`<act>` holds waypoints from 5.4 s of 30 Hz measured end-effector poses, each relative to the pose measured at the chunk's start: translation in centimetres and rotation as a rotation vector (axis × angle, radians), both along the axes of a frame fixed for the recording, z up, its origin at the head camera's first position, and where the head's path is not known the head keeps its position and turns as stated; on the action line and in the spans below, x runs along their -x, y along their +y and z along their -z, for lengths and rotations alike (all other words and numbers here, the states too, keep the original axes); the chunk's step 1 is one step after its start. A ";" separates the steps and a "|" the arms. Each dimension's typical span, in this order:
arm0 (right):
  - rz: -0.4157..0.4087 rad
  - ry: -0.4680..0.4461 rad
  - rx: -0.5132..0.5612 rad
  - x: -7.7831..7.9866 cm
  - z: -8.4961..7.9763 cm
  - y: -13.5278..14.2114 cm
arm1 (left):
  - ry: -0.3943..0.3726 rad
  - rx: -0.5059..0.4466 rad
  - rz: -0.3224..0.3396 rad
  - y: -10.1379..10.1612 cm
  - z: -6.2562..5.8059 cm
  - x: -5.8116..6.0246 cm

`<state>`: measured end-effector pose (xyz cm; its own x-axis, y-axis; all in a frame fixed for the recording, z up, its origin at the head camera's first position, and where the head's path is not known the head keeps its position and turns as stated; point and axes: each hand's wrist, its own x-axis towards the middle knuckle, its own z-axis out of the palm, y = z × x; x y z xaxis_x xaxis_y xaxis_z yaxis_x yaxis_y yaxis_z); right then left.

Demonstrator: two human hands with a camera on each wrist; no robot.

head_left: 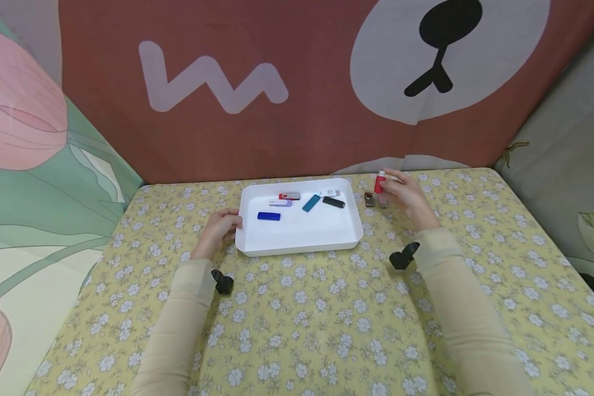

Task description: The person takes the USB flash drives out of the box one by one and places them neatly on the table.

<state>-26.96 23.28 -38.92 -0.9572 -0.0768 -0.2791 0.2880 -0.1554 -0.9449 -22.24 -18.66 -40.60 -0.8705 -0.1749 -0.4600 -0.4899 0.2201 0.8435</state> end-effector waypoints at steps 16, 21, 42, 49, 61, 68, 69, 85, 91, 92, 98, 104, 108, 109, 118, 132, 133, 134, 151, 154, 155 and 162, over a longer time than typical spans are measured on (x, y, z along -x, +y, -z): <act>0.028 -0.003 -0.019 0.1 1.2 0.9 | -0.015 0.019 -0.004 -0.1 0.0 0.2; 0.036 -0.016 0.007 0.0 1.2 1.1 | -0.015 0.019 -0.004 -0.1 0.1 0.3; 0.063 -0.036 0.009 -0.4 2.0 2.1 | -0.018 0.025 -0.004 -0.2 0.2 0.3; 0.069 -0.060 -0.030 -0.3 2.2 2.6 | -0.016 0.022 -0.002 -0.2 0.2 0.3; 0.053 -0.077 -0.145 -0.2 3.0 3.2 | -0.014 -0.009 0.013 -0.3 0.2 0.2; 0.078 -0.074 -0.232 -0.2 3.1 3.0 | -0.037 -0.032 0.027 -0.6 0.2 0.2; 0.079 -0.072 -0.246 -0.2 3.1 3.0 | -0.040 -0.034 0.029 -0.6 0.1 0.2; 0.088 -0.079 -0.389 -0.1 3.8 3.2 | -0.073 -0.053 0.025 -0.7 -0.2 0.4; 0.084 -0.051 -0.435 -0.3 3.6 3.0 | -0.068 -0.054 0.033 -0.8 -0.1 0.4; 0.082 -0.046 -0.440 -0.4 3.5 3.0 | -0.069 -0.053 0.034 -0.8 -0.1 0.4; 0.093 -0.037 -0.471 -0.4 3.6 3.0 | -0.078 -0.038 0.028 -0.7 -0.1 0.3; 0.096 -0.027 -0.531 -0.3 3.9 3.0 | -0.078 -0.027 0.028 -0.5 -0.3 0.2; 0.093 -0.019 -0.534 -0.3 3.9 3.0 | -0.080 -0.034 0.028 -0.5 -0.3 0.2; 0.094 -0.016 -0.536 -0.2 3.9 3.0 | -0.081 -0.035 0.028 -0.5 -0.3 0.2; 0.102 0.004 -0.576 -0.4 4.1 3.1 | -0.086 -0.011 0.026 -0.5 -0.2 0.2; 0.095 -0.006 -0.595 -0.3 3.9 3.0 | -0.084 -0.034 0.014 -0.6 -0.1 0.3; 0.094 -0.008 -0.601 -0.3 3.9 3.0 | -0.085 -0.038 0.017 -0.6 -0.1 0.3; 0.095 -0.010 -0.609 -0.2 3.9 3.0 | -0.084 -0.043 0.023 -0.6 -0.1 0.3; 0.126 -0.022 -0.647 -0.1 3.8 2.8 | -0.031 -0.085 0.188 -1.7 -0.9 -0.4; 0.125 -0.016 -0.645 0.0 3.9 2.8 | -0.045 -0.060 0.192 -1.7 -0.6 -0.1; 0.123 -0.014 -0.644 0.0 3.9 2.9 | -0.046 -0.059 0.197 -1.7 -0.6 -0.1; 0.123 -0.010 -0.635 -0.2 3.8 2.8 | -0.038 -0.060 0.182 -1.1 -0.2 0.2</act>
